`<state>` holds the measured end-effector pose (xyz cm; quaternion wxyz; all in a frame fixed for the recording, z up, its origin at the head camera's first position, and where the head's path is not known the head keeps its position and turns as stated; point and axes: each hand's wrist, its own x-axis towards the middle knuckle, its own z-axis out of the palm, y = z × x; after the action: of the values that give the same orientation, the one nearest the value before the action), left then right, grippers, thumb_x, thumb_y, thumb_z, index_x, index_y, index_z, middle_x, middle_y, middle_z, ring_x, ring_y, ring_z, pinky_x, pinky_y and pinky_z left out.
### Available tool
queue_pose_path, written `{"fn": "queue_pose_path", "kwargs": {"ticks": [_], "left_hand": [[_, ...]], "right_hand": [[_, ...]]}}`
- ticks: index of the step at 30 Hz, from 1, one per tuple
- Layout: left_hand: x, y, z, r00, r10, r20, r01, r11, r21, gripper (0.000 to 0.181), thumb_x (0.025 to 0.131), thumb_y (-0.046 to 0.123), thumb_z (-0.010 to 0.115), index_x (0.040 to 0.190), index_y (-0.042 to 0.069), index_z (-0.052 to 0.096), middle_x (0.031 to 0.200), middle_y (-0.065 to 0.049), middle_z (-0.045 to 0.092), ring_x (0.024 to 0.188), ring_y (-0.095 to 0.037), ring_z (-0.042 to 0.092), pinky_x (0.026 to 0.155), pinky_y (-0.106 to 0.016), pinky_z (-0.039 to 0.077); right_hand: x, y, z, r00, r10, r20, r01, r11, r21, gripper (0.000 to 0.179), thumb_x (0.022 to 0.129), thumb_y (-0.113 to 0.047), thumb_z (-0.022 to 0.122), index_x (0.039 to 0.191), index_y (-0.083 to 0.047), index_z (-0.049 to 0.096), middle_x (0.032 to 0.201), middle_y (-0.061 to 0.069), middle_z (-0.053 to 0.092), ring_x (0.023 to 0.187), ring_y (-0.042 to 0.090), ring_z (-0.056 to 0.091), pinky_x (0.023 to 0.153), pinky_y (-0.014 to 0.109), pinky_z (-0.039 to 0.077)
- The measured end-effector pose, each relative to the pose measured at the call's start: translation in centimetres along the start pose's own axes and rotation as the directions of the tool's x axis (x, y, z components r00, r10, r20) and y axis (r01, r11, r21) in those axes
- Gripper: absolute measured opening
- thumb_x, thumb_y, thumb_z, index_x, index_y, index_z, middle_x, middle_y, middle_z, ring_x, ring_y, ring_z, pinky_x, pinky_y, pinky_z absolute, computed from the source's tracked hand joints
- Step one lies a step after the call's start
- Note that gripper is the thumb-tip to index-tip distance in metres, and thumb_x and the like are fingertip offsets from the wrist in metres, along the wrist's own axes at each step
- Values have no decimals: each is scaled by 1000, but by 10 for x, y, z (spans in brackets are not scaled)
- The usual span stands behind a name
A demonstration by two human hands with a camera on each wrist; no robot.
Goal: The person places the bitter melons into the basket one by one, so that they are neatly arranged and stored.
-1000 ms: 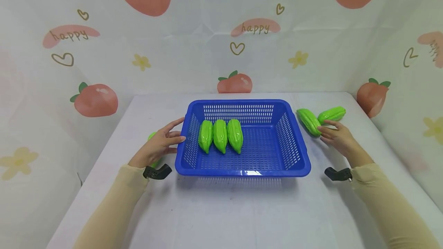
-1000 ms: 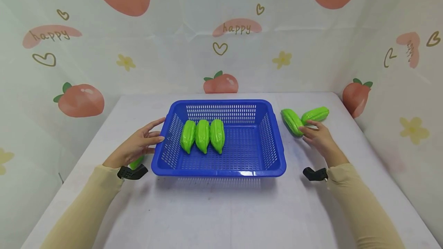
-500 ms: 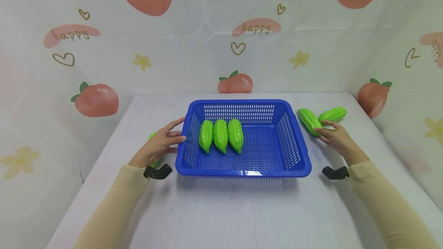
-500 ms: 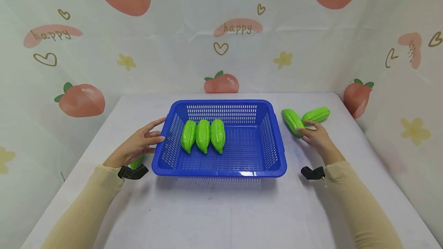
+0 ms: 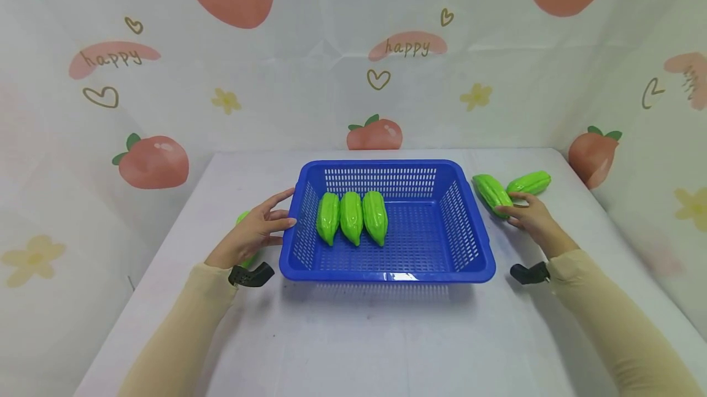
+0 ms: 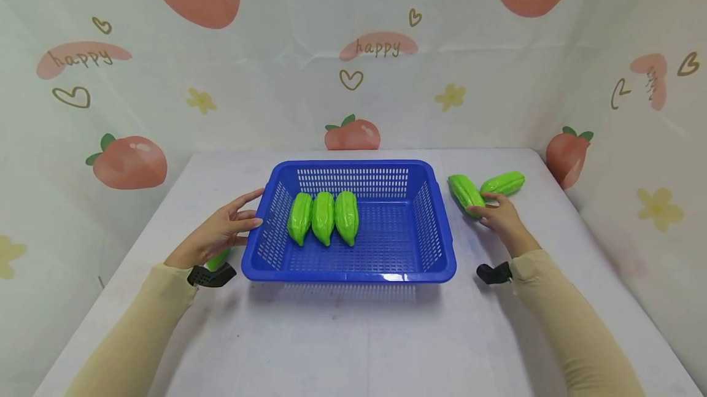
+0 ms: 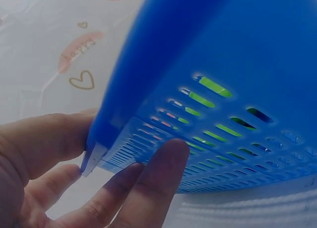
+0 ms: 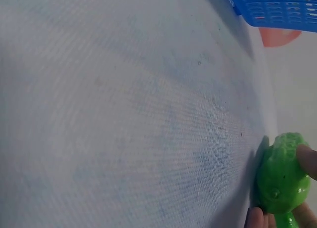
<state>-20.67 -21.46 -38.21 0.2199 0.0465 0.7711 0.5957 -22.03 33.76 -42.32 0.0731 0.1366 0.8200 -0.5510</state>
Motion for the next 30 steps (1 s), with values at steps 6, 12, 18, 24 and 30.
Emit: {"fn": "queue_pose_path", "kwargs": {"ticks": [6, 12, 18, 24, 30], "left_hand": [[0, 0, 0, 1000, -9, 8, 9, 1000, -2, 80, 92, 27, 66, 155, 34, 17, 156, -22, 28, 130, -41, 47, 103, -57, 42], [0, 0, 0, 1000, -3, 13, 3, 1000, 1, 81, 92, 28, 67, 155, 34, 17, 154, -22, 30, 128, -39, 50, 103, -56, 43], [1, 0, -1, 1000, -9, 6, 9, 1000, 3, 81, 91, 28, 68, 155, 35, 19, 152, -21, 35, 123, -35, 54, 100, -53, 46], [1, 0, -1, 1000, -12, 8, 12, 1000, 0, 80, 91, 27, 68, 154, 35, 19, 151, -20, 37, 122, -33, 55, 101, -53, 46], [0, 1, -1, 1000, -12, 12, 11, 1000, 10, 81, 92, 28, 67, 155, 34, 17, 152, -21, 35, 126, -37, 52, 102, -55, 44]], "right_hand": [[0, 0, 1, 1000, 1, -1, -1, 1000, -4, 78, 93, -18, 63, 149, 10, 16, 138, 31, 33, 78, -11, 45, 72, 10, 51], [-2, 0, -1, 1000, -1, 22, 0, 998, 59, 79, 94, -22, 63, 151, 5, 16, 144, 31, 26, 86, -7, 47, 77, 10, 51], [-5, -3, -7, 997, -66, 50, 44, 932, 359, 53, 91, -9, 66, 137, -8, 41, 123, 10, 45, 84, -6, 57, 78, 12, 52], [-9, -10, -11, 989, -144, 32, 96, 791, 605, 36, 88, 5, 63, 117, -12, 48, 106, -2, 45, 85, 1, 61, 79, 15, 54], [-13, -16, -15, 988, -154, -13, 120, 714, 690, 32, 87, 8, 63, 108, -16, 58, 113, 3, 36, 91, 3, 56, 79, 16, 54]]}}
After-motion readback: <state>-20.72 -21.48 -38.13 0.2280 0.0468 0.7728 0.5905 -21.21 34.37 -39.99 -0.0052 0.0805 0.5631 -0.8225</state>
